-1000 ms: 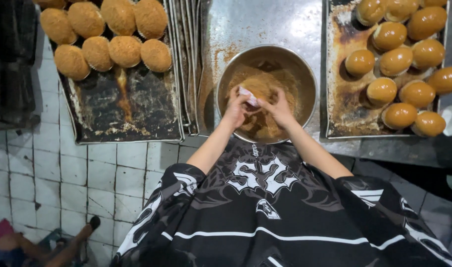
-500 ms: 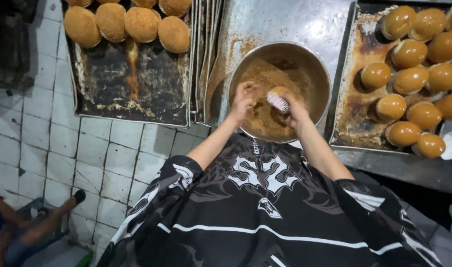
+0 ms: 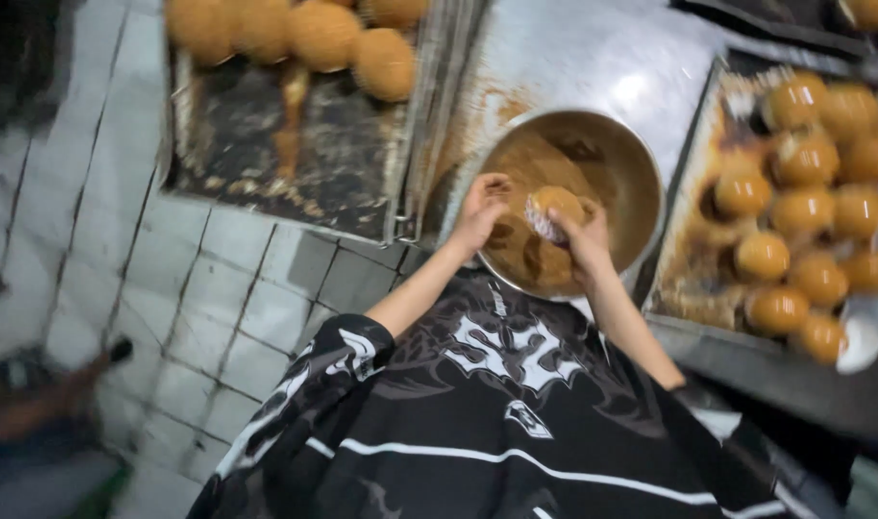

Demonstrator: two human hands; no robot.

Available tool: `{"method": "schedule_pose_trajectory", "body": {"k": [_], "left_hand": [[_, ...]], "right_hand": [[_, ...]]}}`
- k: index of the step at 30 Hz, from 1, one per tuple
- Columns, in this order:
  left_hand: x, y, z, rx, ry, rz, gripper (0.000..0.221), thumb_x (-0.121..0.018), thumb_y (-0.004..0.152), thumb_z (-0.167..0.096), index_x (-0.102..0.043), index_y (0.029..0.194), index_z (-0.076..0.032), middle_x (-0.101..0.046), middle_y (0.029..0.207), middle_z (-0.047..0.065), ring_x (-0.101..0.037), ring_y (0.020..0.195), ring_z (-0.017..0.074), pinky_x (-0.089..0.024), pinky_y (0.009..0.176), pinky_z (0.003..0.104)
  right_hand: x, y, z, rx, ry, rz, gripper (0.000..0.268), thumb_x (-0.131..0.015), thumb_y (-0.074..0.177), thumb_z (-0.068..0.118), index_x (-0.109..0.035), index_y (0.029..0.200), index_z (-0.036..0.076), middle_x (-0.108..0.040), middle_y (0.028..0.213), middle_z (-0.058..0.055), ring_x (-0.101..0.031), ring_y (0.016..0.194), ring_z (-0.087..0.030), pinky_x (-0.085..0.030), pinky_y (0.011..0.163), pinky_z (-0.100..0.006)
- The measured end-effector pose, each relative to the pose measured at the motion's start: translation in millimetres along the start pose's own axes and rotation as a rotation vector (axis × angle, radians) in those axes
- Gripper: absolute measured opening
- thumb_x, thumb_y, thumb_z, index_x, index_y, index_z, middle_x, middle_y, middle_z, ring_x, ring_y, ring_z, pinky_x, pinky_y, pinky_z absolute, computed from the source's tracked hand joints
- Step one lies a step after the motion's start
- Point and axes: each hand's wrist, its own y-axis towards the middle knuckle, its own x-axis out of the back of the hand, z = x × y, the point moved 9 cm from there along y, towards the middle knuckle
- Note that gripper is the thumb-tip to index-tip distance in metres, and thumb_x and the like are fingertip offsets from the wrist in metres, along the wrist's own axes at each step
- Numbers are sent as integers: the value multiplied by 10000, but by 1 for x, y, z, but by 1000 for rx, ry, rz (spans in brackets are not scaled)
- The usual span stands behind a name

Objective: Coating baked buns with a brown powder and arranging them on a tray in a bakery.

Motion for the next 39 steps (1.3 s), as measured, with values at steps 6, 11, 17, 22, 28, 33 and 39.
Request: {"method": "schedule_pose_trajectory", "body": {"k": [6, 11, 17, 22, 28, 33, 39], "left_hand": [[73, -38, -187, -375, 5, -303, 366, -637, 858, -52, -652, 1221, -94, -707, 1099, 93, -723, 959, 194, -596, 837, 295], [206, -78, -248, -501, 70, -711, 279, -638, 841, -51, -694, 1098, -144, -718, 1002, 35, -702, 919, 140, -571, 819, 287], [299, -119, -260, -466, 9, -1092, 364, -618, 859, -55, -582, 1216, -117, -560, 1200, 85, -587, 1040, 200, -556, 891, 338], [300, -120, -267, -446, 29, -1069, 309, -593, 849, -16, -593, 1144, -106, -524, 1128, 49, -548, 999, 148, -539, 908, 337], [282, -99, -251, -490, 45, -972, 338, -584, 822, -1, -586, 1134, -132, -464, 1082, -6, -510, 972, 92, -498, 923, 250], [179, -92, -320, -683, 447, -734, 242, -599, 798, -15, -613, 1021, -106, -516, 1060, 39, -529, 949, 173, -463, 812, 257], [31, -46, -290, -662, 530, -226, 242, -625, 760, 68, -648, 917, -115, -555, 1002, 38, -545, 866, 159, -480, 753, 237]], "right_hand": [[-160, -70, 126, 608, -247, 432, 1034, -982, 633, 86, -415, 1493, 3, -482, 1420, -286, -470, 1361, -406, -394, 1148, -529], [-331, -105, 155, 779, -426, 680, 1049, -1005, 561, 116, -463, 1452, 5, -481, 1357, -257, -468, 1344, -476, -393, 1144, -576], [-506, -106, 161, 1040, -619, 637, 1007, -976, 551, 198, -496, 1427, 64, -529, 1294, -171, -509, 1296, -396, -348, 1171, -521], [-579, -97, 159, 1144, -629, 543, 926, -987, 595, 218, -503, 1373, 83, -523, 1290, -175, -525, 1221, -417, -412, 1112, -529], [-540, -109, 175, 1214, -837, 390, 974, -999, 606, 343, -524, 1429, 127, -482, 1317, -186, -556, 1202, -426, -511, 985, -561], [-387, -123, 185, 1386, -641, 449, 485, -779, 834, 238, -624, 1262, 69, -567, 1181, -187, -591, 1117, -424, -495, 940, -496], [-123, -78, 148, 1194, -664, -113, 470, -786, 741, 107, -668, 1196, 104, -598, 1111, -110, -615, 1064, -346, -522, 916, -443]]}}
